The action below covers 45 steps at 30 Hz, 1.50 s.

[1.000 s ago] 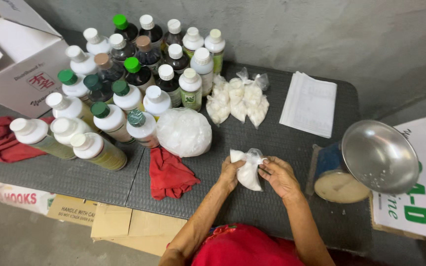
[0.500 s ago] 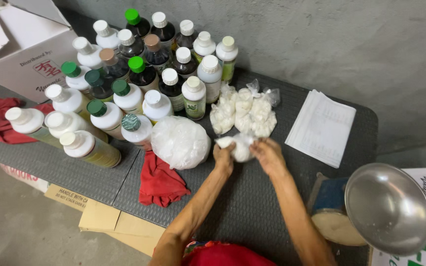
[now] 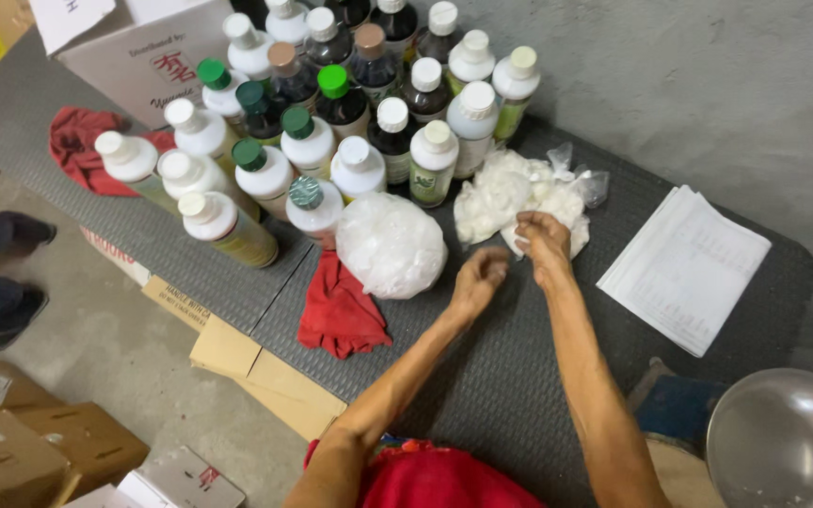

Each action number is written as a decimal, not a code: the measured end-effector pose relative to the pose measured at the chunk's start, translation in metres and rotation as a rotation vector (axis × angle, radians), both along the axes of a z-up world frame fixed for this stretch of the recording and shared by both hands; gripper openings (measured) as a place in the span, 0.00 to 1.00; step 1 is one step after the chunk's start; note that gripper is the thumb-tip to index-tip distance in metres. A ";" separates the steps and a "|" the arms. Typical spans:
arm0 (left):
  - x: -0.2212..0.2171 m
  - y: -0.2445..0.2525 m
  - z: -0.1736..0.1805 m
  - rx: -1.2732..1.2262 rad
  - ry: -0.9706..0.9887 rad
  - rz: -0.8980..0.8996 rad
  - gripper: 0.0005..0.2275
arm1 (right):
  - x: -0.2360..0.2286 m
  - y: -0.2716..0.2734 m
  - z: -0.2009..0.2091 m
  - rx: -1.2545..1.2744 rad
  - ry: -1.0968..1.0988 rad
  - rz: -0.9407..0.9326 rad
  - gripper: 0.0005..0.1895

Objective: The person scoops a white granular substance from a large sack into small plastic bags using a red scoop. They weigh each filled bag on a scale, tie the bags shut, and place them on a table next to other filled bags and bottles.

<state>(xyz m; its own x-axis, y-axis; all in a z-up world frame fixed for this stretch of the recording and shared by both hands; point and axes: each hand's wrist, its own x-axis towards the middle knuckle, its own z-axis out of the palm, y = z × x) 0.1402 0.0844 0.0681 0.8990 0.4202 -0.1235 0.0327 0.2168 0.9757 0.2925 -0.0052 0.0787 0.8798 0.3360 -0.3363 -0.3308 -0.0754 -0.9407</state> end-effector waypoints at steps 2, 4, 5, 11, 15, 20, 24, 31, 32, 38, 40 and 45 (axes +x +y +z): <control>-0.037 0.004 0.021 0.012 -0.069 -0.106 0.12 | -0.025 -0.003 -0.002 0.021 0.018 0.042 0.08; -0.072 0.012 0.049 0.030 -0.160 -0.020 0.12 | -0.047 -0.008 0.006 0.035 0.033 0.063 0.07; -0.086 0.021 0.063 0.042 -0.209 0.021 0.12 | -0.056 -0.009 0.013 0.041 0.035 0.063 0.07; -0.126 0.119 0.110 0.927 -0.160 0.563 0.11 | -0.109 0.003 0.063 0.075 -0.037 0.085 0.06; -0.111 0.157 0.085 0.976 0.004 0.499 0.14 | -0.159 0.033 0.094 0.056 -0.271 0.182 0.08; -0.099 0.173 0.056 0.484 -0.035 0.558 0.07 | -0.217 0.057 0.119 -0.351 -0.963 0.517 0.17; -0.102 0.180 0.075 0.119 -0.377 0.609 0.07 | -0.237 0.063 0.126 -0.595 -1.017 0.637 0.25; -0.123 0.131 0.126 -0.066 -0.465 0.319 0.06 | -0.225 0.036 0.137 -0.026 -0.476 0.303 0.27; -0.126 0.117 0.130 -0.048 -0.443 0.254 0.07 | -0.223 0.029 0.139 0.229 -0.305 0.248 0.28; -0.133 0.058 0.119 -0.253 -0.413 -0.226 0.18 | -0.231 -0.013 0.133 0.317 -0.339 -0.149 0.19; -0.133 0.049 0.111 -0.418 -0.439 -0.275 0.15 | -0.238 -0.035 0.125 0.323 -0.436 -0.239 0.14; -0.133 0.025 0.117 -0.877 -0.363 -0.381 0.15 | -0.264 -0.099 0.113 0.451 -0.409 -0.445 0.08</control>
<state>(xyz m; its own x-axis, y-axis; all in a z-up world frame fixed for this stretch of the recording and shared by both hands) 0.0074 0.1093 0.1849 0.9984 -0.0093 0.0562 -0.0167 0.8962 0.4433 0.0289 -0.1044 0.1915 0.9899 -0.0525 0.1320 0.1419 0.4052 -0.9031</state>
